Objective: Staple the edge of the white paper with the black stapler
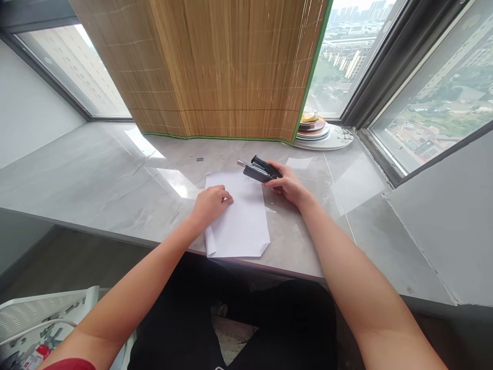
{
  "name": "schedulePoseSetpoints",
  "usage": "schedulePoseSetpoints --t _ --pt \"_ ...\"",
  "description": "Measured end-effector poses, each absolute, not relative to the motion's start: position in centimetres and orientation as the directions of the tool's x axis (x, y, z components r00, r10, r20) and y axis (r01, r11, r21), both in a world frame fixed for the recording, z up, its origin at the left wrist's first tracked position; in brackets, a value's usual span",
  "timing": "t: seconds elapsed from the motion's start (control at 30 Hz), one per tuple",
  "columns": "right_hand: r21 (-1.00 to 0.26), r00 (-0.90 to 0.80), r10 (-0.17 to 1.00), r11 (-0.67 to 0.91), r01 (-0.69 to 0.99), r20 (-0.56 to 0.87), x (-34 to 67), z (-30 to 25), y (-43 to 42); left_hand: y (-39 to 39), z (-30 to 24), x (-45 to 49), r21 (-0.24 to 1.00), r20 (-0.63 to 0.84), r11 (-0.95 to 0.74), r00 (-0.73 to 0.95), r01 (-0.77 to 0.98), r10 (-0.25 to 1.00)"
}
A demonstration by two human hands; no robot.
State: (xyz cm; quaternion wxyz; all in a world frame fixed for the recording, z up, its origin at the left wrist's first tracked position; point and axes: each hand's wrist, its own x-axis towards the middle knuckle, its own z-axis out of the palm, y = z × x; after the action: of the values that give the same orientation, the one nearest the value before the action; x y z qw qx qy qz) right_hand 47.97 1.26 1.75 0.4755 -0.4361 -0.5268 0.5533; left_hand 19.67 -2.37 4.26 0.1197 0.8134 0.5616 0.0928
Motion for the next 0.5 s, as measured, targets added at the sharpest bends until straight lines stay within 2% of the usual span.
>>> schedulePoseSetpoints --t 0.37,0.5 --pt "-0.996 -0.13 0.991 0.012 -0.09 0.023 47.8 1.9 1.3 -3.3 2.8 21.5 0.136 -0.032 -0.383 0.391 0.914 0.92" --pt "-0.991 -0.08 0.994 0.061 -0.118 0.071 48.0 1.8 1.5 -3.0 3.5 20.3 0.206 0.036 -0.352 0.352 0.913 0.935"
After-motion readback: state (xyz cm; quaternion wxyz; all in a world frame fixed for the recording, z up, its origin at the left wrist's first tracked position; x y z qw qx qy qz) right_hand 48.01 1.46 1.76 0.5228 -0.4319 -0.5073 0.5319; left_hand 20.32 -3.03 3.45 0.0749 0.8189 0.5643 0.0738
